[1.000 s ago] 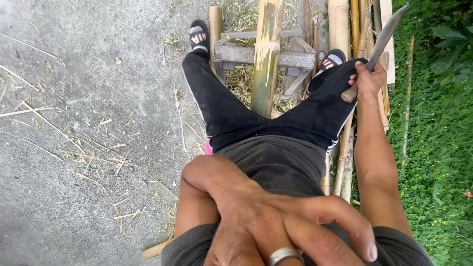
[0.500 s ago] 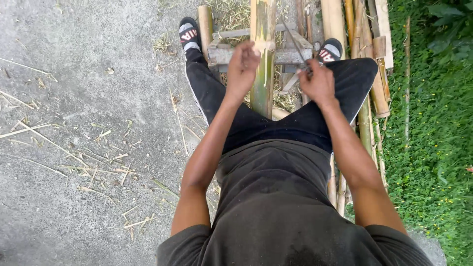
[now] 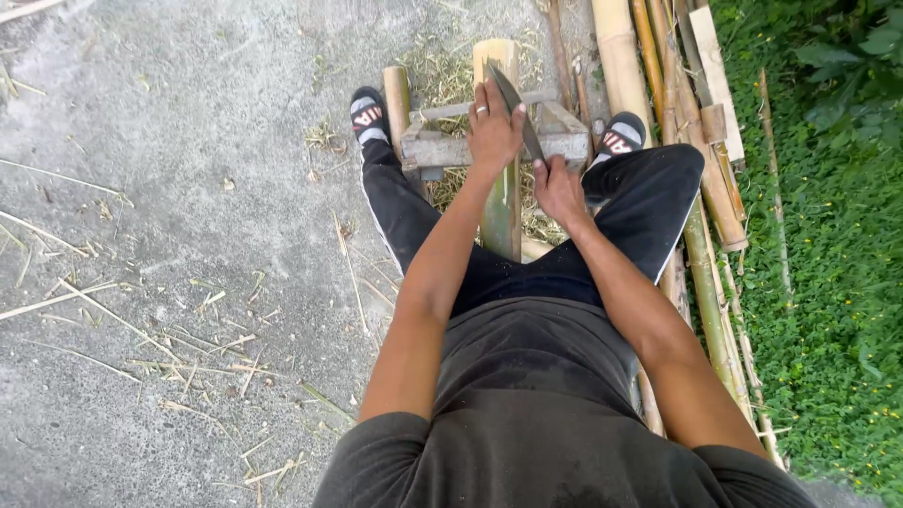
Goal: Using a large knife to strip or scrape the outer skin of bamboo poles while sitting on a wooden stand.
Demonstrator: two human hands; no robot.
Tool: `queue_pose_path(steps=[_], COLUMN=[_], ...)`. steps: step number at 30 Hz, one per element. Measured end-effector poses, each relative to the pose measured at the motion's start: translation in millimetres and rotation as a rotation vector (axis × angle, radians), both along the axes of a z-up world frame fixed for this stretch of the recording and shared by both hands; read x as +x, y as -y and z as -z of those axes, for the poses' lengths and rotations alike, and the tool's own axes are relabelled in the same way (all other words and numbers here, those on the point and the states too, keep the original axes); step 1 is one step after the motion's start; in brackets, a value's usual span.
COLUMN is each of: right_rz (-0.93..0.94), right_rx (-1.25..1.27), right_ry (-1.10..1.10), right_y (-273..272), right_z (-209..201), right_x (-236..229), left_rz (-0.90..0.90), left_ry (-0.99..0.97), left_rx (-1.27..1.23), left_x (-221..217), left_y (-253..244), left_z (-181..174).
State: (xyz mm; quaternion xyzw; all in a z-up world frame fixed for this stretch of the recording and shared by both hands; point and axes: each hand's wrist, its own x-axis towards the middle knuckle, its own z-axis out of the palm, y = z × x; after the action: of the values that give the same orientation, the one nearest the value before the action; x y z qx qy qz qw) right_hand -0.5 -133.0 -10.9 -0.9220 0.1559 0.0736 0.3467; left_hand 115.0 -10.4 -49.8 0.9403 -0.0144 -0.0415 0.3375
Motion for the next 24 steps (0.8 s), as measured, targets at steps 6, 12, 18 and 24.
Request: queue_pose_path(steps=[6, 12, 18, 24], right_rz=[0.081, 0.064, 0.052, 0.087], right_rx=[0.103, 0.168, 0.179, 0.166], right_ry=[-0.195, -0.085, -0.079, -0.188], right_y=[1.2, -3.8, -6.4, -12.8], right_z=[3.2, 32.9, 49.5, 30.3], right_x=[5.0, -0.6, 2.2, 7.3], left_rz=[-0.155, -0.285, -0.297, -0.293], left_ry=[-0.073, -0.202, -0.136, -0.114], left_rx=[-0.127, -0.171, -0.241, -0.359], left_x=[17.3, 18.4, 19.9, 26.4], left_y=[-0.9, 2.0, 0.4, -5.1], left_z=[62.9, 35.5, 41.1, 52.7])
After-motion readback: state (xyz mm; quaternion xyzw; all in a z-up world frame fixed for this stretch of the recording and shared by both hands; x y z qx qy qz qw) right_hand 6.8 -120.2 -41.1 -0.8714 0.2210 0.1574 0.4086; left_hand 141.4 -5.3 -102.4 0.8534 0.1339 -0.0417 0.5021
